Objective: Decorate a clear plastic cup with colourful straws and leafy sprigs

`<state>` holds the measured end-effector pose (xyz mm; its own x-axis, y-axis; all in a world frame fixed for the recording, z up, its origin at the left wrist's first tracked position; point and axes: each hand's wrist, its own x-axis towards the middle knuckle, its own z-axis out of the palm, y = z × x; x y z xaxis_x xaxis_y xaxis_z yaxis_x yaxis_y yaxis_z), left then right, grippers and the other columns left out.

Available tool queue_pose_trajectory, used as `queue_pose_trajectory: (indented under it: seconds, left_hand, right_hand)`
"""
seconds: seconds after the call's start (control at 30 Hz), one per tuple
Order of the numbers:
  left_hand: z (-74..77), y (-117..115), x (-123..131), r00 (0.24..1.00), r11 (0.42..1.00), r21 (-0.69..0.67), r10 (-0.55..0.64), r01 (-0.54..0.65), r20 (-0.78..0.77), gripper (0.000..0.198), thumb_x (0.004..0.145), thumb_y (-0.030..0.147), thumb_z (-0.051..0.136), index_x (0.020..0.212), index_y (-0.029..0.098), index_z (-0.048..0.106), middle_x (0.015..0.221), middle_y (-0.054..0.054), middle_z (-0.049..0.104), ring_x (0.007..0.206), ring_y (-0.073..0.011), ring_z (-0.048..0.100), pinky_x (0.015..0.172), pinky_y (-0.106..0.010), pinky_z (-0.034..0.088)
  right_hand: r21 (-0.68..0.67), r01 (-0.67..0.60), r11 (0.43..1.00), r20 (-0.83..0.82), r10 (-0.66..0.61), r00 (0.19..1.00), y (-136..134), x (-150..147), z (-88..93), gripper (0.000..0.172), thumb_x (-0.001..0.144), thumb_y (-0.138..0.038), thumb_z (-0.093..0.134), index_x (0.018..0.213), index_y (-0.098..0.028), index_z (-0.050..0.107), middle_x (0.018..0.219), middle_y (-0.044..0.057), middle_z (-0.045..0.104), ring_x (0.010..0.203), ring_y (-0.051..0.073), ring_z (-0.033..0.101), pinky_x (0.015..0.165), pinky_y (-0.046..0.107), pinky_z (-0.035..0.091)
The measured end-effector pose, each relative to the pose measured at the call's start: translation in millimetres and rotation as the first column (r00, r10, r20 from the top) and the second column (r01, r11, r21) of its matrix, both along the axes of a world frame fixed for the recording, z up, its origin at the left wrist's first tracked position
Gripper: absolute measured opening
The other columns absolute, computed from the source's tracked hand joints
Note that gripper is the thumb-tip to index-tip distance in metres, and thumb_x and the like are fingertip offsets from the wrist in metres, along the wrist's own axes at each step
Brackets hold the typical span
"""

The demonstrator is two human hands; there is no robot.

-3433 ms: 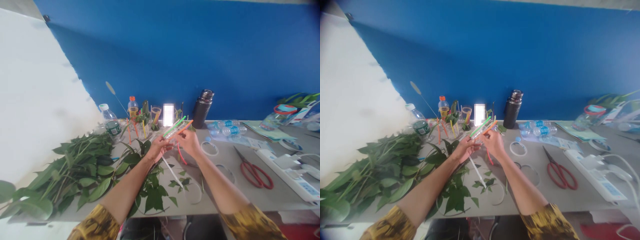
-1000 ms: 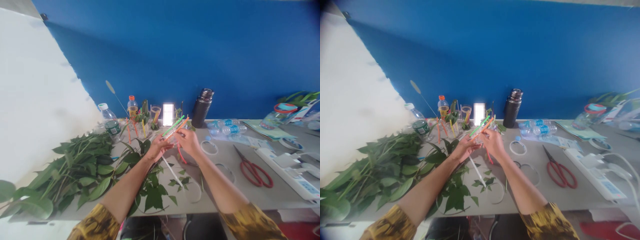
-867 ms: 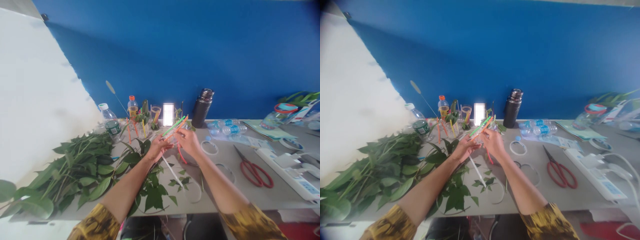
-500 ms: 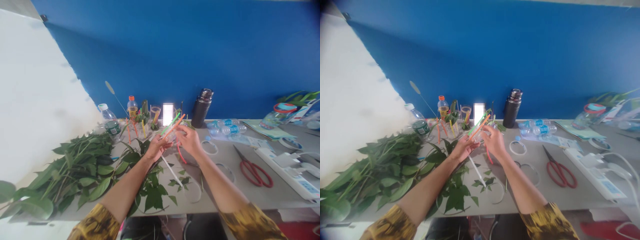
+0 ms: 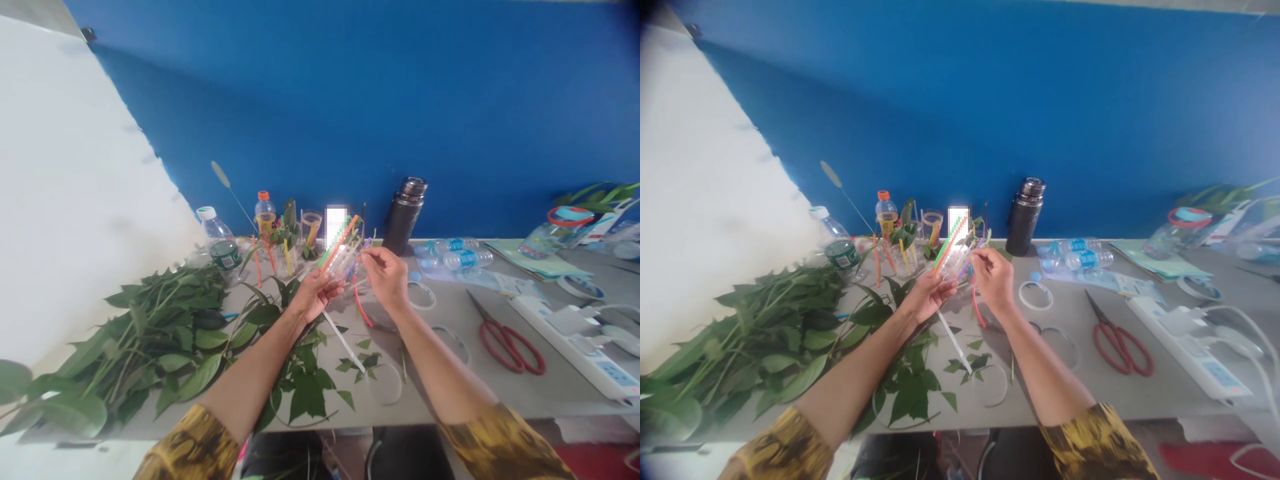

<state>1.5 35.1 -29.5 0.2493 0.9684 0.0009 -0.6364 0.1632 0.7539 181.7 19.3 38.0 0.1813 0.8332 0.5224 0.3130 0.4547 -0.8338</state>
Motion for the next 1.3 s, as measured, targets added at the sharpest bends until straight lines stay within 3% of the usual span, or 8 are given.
queue_pose_trajectory:
  seconds: [0.3,0.43,0.5,0.6,0.67,0.73,1.1,1.3]
  left_hand:
    - [-1.4,1,-2,0.999,1.0,-0.021,-0.002,0.003,0.047,0.056,0.058,0.043,0.099,0.095,0.016,0.066,0.075,0.002,0.069,0.068,-0.016,0.072,0.065,-0.03,0.063]
    - [-2.5,4,-7,0.995,1.0,-0.016,0.009,-0.008,0.095,0.058,0.061,0.044,0.097,0.103,0.017,0.068,0.082,0.0,0.072,0.07,-0.0153,0.07,0.067,-0.029,0.06]
    - [-1.7,4,-10,0.994,1.0,-0.004,0.0,0.0,0.109,0.06,0.064,0.043,0.095,0.111,0.019,0.068,0.087,-0.002,0.074,0.073,-0.016,0.07,0.069,-0.031,0.059]
    - [-0.5,5,-13,0.99,1.0,0.007,-0.003,0.002,0.142,0.058,0.061,0.043,0.097,0.105,0.019,0.069,0.082,-0.001,0.072,0.075,-0.0177,0.07,0.071,-0.033,0.059]
    - [-0.4,7,-14,0.986,1.0,0.002,0.012,-0.012,0.164,0.053,0.058,0.042,0.098,0.094,0.018,0.068,0.074,0.001,0.07,0.073,-0.0182,0.069,0.07,-0.033,0.059]
    - [-0.4,8,-15,0.985,1.0,-0.004,0.028,-0.027,0.172,0.048,0.059,0.041,0.098,0.088,0.017,0.067,0.07,0.001,0.068,0.072,-0.0184,0.069,0.067,-0.033,0.058]
    - [8.5,9,-20,0.983,0.999,0.01,0.046,-0.049,0.179,0.063,0.064,0.038,0.095,0.118,0.018,0.07,0.075,-0.001,0.073,0.071,-0.0183,0.07,0.065,-0.033,0.061]
    - [5.5,9,-20,0.981,0.998,-0.019,0.06,-0.057,0.185,0.045,0.076,0.036,0.088,0.113,0.018,0.069,0.072,0.0,0.071,0.071,-0.0186,0.071,0.068,-0.034,0.061]
  right_hand:
    - [-0.052,-0.154,0.987,0.063,0.157,0.986,1,-4,-9.9,0.025,0.087,-0.037,0.059,0.09,-0.017,0.073,0.074,0.005,0.075,0.067,0.018,0.068,0.064,0.026,0.051]
    - [-0.17,-0.12,0.978,0.269,0.163,0.949,7,-1,-15.4,0.03,0.093,-0.038,0.055,0.085,-0.017,0.074,0.074,0.004,0.076,0.064,0.016,0.066,0.063,0.025,0.047]
    - [-0.256,-0.061,0.965,0.478,0.181,0.86,9,-3,-20.0,0.031,0.097,-0.036,0.052,0.09,-0.019,0.076,0.083,0.005,0.079,0.074,0.018,0.07,0.069,0.025,0.048]
    - [-0.311,0.035,0.95,0.792,0.238,0.562,11,-12,-30.4,0.032,0.1,-0.025,0.048,0.115,-0.023,0.076,0.114,0.009,0.078,0.101,0.023,0.072,0.082,0.028,0.049]
    - [-0.337,0.05,0.94,0.875,0.293,0.386,11,-20,-38.4,0.036,0.099,-0.018,0.047,0.122,-0.023,0.074,0.126,0.012,0.073,0.108,0.026,0.071,0.085,0.029,0.049]
    - [-0.356,0.046,0.933,0.891,0.324,0.318,11,-26,-45.1,0.035,0.099,-0.015,0.046,0.12,-0.021,0.074,0.126,0.014,0.072,0.107,0.027,0.071,0.084,0.031,0.051]
    - [-0.312,0.093,0.945,0.922,0.278,0.271,9,-19,-41.6,0.036,0.1,-0.015,0.041,0.119,-0.019,0.07,0.127,0.016,0.069,0.111,0.029,0.068,0.084,0.034,0.051]
    - [-0.366,0.019,0.931,0.903,0.35,0.248,-3,-30,-38.8,0.03,0.1,-0.034,0.05,0.107,-0.02,0.076,0.11,0.014,0.077,0.103,0.029,0.073,0.083,0.034,0.052]
